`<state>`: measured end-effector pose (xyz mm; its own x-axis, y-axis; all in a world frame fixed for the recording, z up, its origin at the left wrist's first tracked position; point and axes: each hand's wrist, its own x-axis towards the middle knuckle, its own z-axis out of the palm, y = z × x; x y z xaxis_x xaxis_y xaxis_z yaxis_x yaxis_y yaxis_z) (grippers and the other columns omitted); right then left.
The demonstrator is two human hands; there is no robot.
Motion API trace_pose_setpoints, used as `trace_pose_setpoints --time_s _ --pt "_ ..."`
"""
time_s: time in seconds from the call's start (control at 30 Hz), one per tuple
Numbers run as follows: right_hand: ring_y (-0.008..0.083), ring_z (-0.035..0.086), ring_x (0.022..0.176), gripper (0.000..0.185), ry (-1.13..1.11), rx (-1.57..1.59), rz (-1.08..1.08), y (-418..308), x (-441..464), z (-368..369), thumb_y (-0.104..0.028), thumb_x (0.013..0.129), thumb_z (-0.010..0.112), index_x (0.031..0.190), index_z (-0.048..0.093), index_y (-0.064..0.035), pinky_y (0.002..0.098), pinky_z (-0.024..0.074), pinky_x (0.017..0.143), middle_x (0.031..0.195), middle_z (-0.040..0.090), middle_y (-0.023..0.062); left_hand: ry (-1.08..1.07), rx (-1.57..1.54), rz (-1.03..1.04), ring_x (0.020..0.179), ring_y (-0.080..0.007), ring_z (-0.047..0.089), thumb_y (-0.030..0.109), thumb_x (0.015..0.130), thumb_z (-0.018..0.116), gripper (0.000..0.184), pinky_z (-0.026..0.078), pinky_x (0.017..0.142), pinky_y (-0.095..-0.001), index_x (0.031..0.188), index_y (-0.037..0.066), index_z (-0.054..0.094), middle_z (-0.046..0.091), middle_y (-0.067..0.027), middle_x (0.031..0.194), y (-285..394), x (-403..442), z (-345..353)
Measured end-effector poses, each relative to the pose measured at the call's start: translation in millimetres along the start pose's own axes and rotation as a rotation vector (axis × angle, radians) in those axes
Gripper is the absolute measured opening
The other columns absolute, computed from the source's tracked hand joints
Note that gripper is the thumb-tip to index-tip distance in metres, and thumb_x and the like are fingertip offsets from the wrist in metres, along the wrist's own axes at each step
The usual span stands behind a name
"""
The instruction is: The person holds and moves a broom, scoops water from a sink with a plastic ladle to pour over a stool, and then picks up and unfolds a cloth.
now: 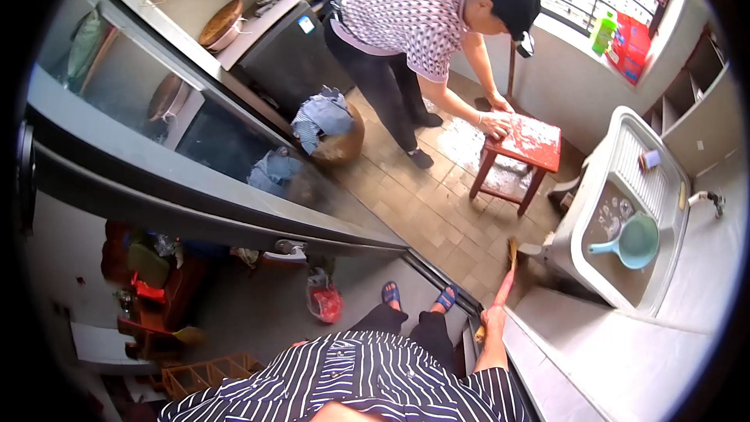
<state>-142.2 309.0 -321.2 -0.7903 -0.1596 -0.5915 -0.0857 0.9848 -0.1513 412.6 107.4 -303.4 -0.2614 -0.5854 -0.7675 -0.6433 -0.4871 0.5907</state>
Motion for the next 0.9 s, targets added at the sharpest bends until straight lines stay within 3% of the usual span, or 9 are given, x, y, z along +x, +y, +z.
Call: trace_pose_setpoints --time_s 0.07,0.13,0.2,0.23,0.33,0.43,0.67,0.8,0.9 --pt "0.0336 0.061 0.087 0.033 0.092 0.116 -0.01 38 32 49 -0.026 0.072 0.052 0.087 0.061 0.0024 0.0413 0.0483 0.069 0.085 0.061 0.0249 0.001 0.04 0.033 0.074 -0.0077 0.054 0.016 0.078 0.057 0.021 0.043 0.07 -0.0214 0.094 0.005 0.065 0.062 -0.001 0.078 4 13 -2" --pt "0.0311 0.062 0.062 0.039 -0.174 0.284 -0.043 12 4 30 -0.036 0.077 0.05 0.07 0.061 0.0004 0.0406 0.0485 0.056 0.062 0.06 0.017 -0.02 0.105 0.052 0.074 -0.0078 0.054 0.016 0.078 0.057 0.021 0.043 0.07 -0.0214 0.094 0.005 0.065 0.061 -0.0011 0.078 7 26 -16" --pt "0.0203 0.054 0.041 0.038 -0.27 0.849 0.074 -26 -50 21 -0.037 0.078 0.053 0.057 0.054 -0.005 0.0337 0.0431 0.04 0.049 0.053 0.0079 -0.053 0.178 0.036 0.074 -0.0079 0.054 0.016 0.078 0.058 0.021 0.043 0.07 -0.0215 0.095 0.004 0.064 0.061 -0.0012 0.078 15 40 -31" --pt "0.0151 0.045 0.037 0.023 -0.403 1.076 0.204 -38 -77 14 -0.026 0.081 0.057 0.071 0.05 -0.0063 0.0282 0.0383 0.035 0.049 0.044 0.0028 -0.072 0.208 0.032 0.074 -0.0079 0.054 0.016 0.078 0.058 0.021 0.043 0.07 -0.0215 0.095 0.004 0.064 0.061 -0.0013 0.078 24 47 -37" --pt "0.0181 0.049 0.042 0.021 -0.447 1.446 0.372 -70 -119 10 -0.02 0.083 0.056 0.088 0.051 0.0001 0.0278 0.0405 0.035 0.055 0.049 0.0081 -0.099 0.275 0.031 0.074 -0.0081 0.054 0.016 0.078 0.058 0.022 0.043 0.071 -0.0216 0.095 0.003 0.064 0.061 -0.0014 0.078 51 59 -46" --pt "0.0198 0.051 0.044 0.023 -0.409 1.535 0.473 -76 -112 28 -0.016 0.083 0.055 0.092 0.048 0.0039 0.0288 0.0415 0.034 0.057 0.05 0.0121 -0.087 0.329 0.059 0.074 -0.0082 0.054 0.015 0.078 0.058 0.022 0.043 0.071 -0.0217 0.096 0.002 0.063 0.061 -0.0016 0.078 79 67 -43" --pt "0.0221 0.051 0.039 0.018 0.036 1.401 0.56 -40 -58 31 -0.014 0.077 0.057 0.078 0.049 0.0023 0.0351 0.0426 0.032 0.052 0.048 0.0097 -0.04 0.19 -0.011 0.079 -0.0109 0.056 0.016 0.08 0.061 0.028 0.044 0.075 -0.0236 0.099 -0.004 0.059 0.062 -0.0052 0.083 132 50 -33" --pt "0.0248 0.049 0.041 0.02 -0.071 1.389 0.617 16 36 47 -0.006 0.077 0.051 0.093 0.043 0.0026 0.0375 0.0432 0.035 0.06 0.046 0.0119 -0.006 0.261 -0.088 0.081 -0.012 0.057 0.015 0.079 0.062 0.027 0.045 0.076 -0.024 0.099 -0.003 0.06 0.063 -0.007 0.086 145 21 -30" --pt "0.027 0.049 0.042 0.021 -0.119 1.359 0.66 -9 78 63 -0.002 0.075 0.051 0.093 0.044 0.0032 0.0387 0.0434 0.035 0.063 0.046 0.0143 0.006 0.27 -0.094 0.08 -0.0121 0.057 0.015 0.078 0.062 0.027 0.045 0.075 -0.0241 0.099 -0.003 0.06 0.063 -0.007 0.086 130 11 -38"
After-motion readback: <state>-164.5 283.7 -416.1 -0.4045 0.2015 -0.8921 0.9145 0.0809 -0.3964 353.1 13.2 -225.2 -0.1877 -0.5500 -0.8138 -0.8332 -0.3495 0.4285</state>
